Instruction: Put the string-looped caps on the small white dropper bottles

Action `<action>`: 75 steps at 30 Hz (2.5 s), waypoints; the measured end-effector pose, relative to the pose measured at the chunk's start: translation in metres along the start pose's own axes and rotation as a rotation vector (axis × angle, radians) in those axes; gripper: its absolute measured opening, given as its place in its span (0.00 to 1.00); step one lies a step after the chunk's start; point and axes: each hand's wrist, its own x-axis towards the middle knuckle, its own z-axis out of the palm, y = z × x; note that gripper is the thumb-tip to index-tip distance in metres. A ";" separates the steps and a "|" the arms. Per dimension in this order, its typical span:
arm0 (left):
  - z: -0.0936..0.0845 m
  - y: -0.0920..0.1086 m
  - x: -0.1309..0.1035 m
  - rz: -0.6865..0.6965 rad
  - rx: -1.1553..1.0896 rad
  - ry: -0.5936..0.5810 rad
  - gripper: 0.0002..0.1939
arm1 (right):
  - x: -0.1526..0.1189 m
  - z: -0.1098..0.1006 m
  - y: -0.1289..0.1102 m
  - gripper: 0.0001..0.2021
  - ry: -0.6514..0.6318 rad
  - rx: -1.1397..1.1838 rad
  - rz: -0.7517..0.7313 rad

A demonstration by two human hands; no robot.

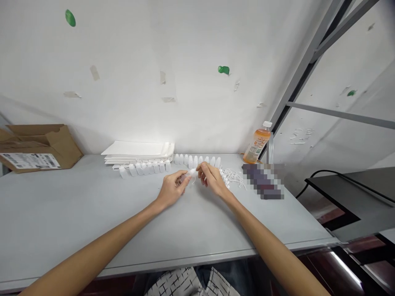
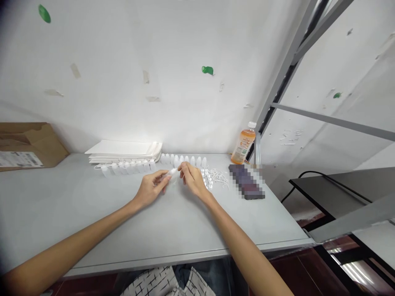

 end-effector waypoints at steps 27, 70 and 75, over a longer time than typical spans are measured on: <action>-0.003 -0.001 -0.001 -0.138 -0.102 -0.075 0.07 | 0.003 -0.004 -0.017 0.16 -0.152 0.497 0.147; 0.002 0.002 -0.005 -0.023 0.229 -0.165 0.10 | 0.001 -0.010 -0.018 0.11 -0.209 0.192 0.079; 0.003 0.000 -0.005 -0.012 0.280 -0.158 0.12 | 0.001 -0.008 -0.015 0.06 -0.186 0.057 0.013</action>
